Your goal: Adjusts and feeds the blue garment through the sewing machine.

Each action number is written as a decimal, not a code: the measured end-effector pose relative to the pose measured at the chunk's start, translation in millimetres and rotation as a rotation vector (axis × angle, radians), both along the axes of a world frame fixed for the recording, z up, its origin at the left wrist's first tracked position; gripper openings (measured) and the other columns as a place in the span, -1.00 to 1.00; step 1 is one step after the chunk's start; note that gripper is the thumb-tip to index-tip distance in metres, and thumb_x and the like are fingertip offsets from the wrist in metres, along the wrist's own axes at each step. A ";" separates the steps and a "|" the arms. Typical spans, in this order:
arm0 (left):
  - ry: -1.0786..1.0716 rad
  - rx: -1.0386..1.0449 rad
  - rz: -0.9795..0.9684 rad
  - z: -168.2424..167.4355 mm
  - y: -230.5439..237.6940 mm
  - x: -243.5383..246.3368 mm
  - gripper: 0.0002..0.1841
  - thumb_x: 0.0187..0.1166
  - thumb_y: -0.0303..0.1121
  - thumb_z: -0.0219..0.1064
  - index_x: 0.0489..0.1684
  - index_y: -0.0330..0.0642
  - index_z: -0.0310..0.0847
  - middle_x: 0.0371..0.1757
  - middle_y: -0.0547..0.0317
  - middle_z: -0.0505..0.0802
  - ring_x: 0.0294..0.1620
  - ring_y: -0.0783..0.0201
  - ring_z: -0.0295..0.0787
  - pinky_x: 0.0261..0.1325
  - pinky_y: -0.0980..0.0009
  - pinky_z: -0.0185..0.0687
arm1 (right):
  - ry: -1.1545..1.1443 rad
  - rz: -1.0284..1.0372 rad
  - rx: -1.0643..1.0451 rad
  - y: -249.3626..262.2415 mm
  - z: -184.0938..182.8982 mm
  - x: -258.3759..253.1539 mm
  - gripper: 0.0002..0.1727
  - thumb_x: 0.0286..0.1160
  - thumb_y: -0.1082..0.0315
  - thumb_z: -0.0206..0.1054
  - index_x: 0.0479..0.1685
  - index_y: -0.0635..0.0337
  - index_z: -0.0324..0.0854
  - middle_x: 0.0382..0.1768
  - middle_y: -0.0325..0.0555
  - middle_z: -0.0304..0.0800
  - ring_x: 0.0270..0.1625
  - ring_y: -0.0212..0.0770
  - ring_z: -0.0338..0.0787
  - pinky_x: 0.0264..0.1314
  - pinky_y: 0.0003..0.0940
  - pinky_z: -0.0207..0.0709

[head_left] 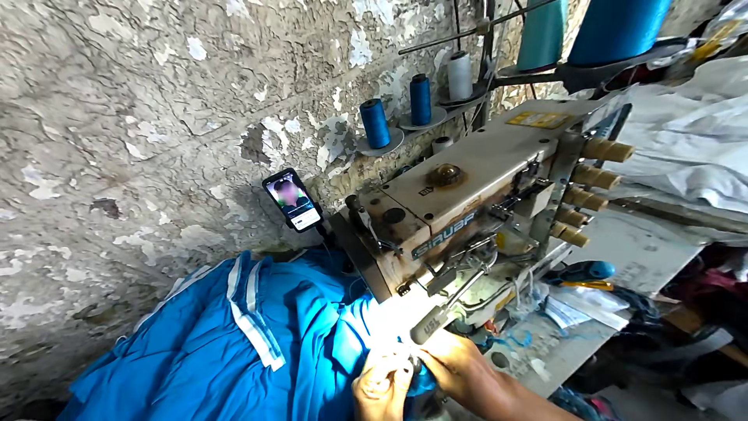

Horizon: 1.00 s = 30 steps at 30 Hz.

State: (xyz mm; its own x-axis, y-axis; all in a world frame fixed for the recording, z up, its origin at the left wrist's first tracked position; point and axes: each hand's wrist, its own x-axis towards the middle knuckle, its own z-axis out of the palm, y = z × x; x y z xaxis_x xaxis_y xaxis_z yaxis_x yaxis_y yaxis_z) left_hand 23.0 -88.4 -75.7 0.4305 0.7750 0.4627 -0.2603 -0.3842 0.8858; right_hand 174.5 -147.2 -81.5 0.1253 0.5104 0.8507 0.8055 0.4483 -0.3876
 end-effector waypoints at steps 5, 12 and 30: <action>-0.061 -0.022 0.040 -3.7 -3.8 3.2 -0.83 0.42 -0.52 0.47 -0.26 0.03 0.92 -0.07 0.49 0.92 0.00 0.57 0.81 0.15 0.55 0.74 | 0.022 -0.022 -0.002 4.1 8.1 -3.4 -0.81 0.39 0.42 0.28 -0.55 0.17 0.69 -0.53 -0.16 0.74 -0.27 -0.38 0.75 -0.03 -0.65 0.57; -0.273 -0.608 -0.057 16.1 -19.5 5.8 -0.60 0.51 -0.77 0.09 -0.33 -0.16 0.87 -0.30 0.23 0.96 -0.24 0.43 0.91 0.00 0.48 0.82 | 0.062 0.028 -0.076 3.3 13.8 -1.3 -0.82 0.41 0.38 0.31 -0.51 0.17 0.72 -0.48 -0.16 0.79 -0.23 -0.41 0.78 -0.01 -0.66 0.57; -0.360 -0.661 -0.093 18.7 -15.9 3.7 -0.61 0.53 -0.78 0.07 -0.28 -0.20 0.86 -0.28 0.18 0.95 -0.24 0.42 0.91 0.01 0.50 0.82 | 0.122 0.029 0.030 -9.8 20.7 -5.8 -0.94 0.40 0.33 0.41 -0.32 0.09 0.72 -0.28 -0.19 0.78 0.03 -0.42 0.72 0.29 -0.67 0.47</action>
